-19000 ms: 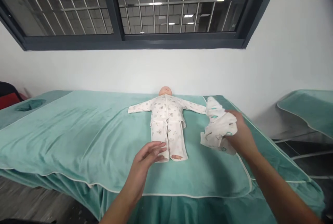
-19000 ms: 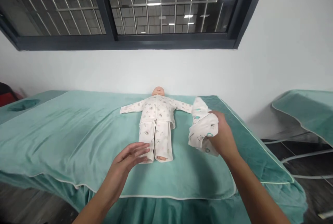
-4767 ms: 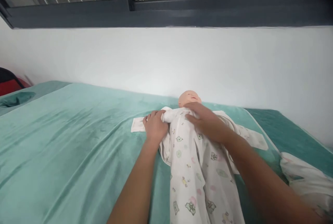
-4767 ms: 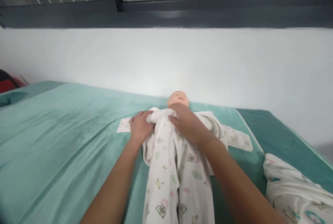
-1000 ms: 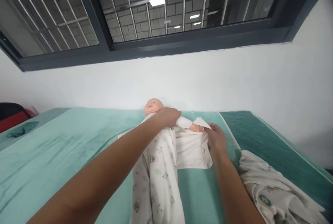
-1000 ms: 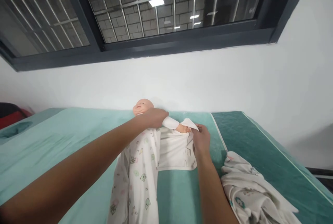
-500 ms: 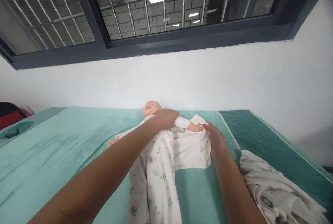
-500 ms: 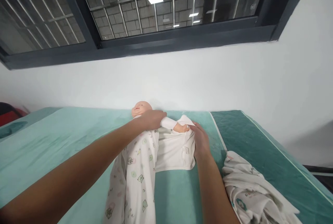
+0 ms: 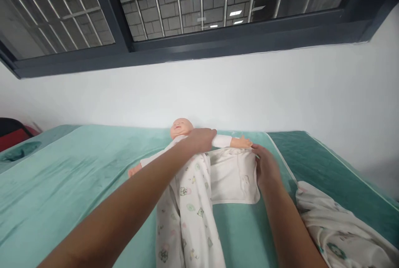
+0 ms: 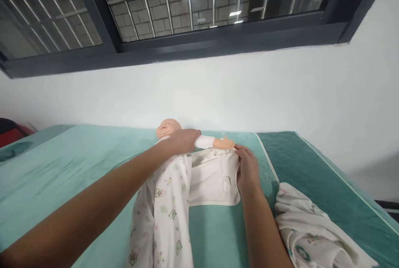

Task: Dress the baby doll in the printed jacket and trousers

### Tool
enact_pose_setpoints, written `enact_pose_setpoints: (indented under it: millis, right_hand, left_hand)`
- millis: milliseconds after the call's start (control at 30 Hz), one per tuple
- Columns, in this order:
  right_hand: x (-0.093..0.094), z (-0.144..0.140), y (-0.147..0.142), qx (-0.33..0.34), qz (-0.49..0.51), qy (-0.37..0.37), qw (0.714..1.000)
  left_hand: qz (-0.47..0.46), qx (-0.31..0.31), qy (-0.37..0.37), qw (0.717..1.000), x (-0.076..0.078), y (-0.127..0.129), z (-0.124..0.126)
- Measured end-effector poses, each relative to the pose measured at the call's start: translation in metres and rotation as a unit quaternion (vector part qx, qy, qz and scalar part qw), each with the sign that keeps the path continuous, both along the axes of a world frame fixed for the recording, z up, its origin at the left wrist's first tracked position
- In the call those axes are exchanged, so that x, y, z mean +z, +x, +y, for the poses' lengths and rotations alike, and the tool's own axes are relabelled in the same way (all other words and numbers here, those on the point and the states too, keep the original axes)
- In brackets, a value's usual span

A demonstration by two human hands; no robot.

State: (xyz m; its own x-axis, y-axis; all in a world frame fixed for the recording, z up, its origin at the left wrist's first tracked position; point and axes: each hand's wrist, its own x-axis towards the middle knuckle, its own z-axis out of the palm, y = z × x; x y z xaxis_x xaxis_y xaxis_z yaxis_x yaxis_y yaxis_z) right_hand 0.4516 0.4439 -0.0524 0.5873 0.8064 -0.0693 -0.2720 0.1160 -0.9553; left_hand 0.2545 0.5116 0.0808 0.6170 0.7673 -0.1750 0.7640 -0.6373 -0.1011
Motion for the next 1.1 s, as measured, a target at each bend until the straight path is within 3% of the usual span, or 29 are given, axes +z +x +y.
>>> enact_pose_setpoints:
  millis: [167, 267, 333, 433, 567, 667, 733, 800, 900, 1100]
  right_hand:
    - [0.003, -0.002, 0.002, -0.166, -0.017, 0.082, 0.983]
    - [0.008, -0.004, -0.013, -0.2, -0.108, 0.103, 0.968]
    - [0.014, -0.006, -0.029, -0.171, -0.169, 0.104, 0.965]
    - [0.019, -0.009, -0.05, -0.071, -0.235, 0.088, 0.965]
    - [0.018, -0.01, -0.062, 0.053, -0.312, 0.026, 0.948]
    - [0.012, -0.007, -0.067, 0.09, -0.429, -0.002, 0.899]
    - [0.009, -0.006, -0.073, 0.122, -0.495, 0.021, 0.86]
    - [0.007, -0.006, -0.08, 0.162, -0.519, 0.061, 0.837]
    - [0.008, -0.008, -0.087, 0.2, -0.492, 0.089, 0.842]
    - [0.023, -0.022, -0.098, 0.244, -0.365, 0.061, 0.896]
  left_hand:
    - [0.005, -0.017, -0.015, 1.0, -0.024, 0.03, -0.006]
    - [0.001, -0.024, -0.022, 0.999, -0.037, 0.046, -0.011]
    - [-0.008, -0.026, -0.022, 0.999, -0.041, 0.053, -0.017]
    - [-0.029, -0.032, -0.018, 0.999, -0.04, 0.05, -0.033]
    - [-0.143, -0.022, 0.025, 0.989, -0.033, 0.008, -0.057]
    - [-0.314, 0.09, 0.052, 0.944, -0.037, -0.044, -0.068]
    - [-0.44, 0.163, 0.028, 0.883, -0.046, -0.077, -0.07]
    - [-0.534, 0.194, -0.03, 0.822, -0.057, -0.099, -0.069]
    - [-0.61, 0.187, -0.1, 0.763, -0.069, -0.114, -0.067]
    - [-0.656, 0.155, -0.113, 0.73, -0.073, -0.112, -0.064]
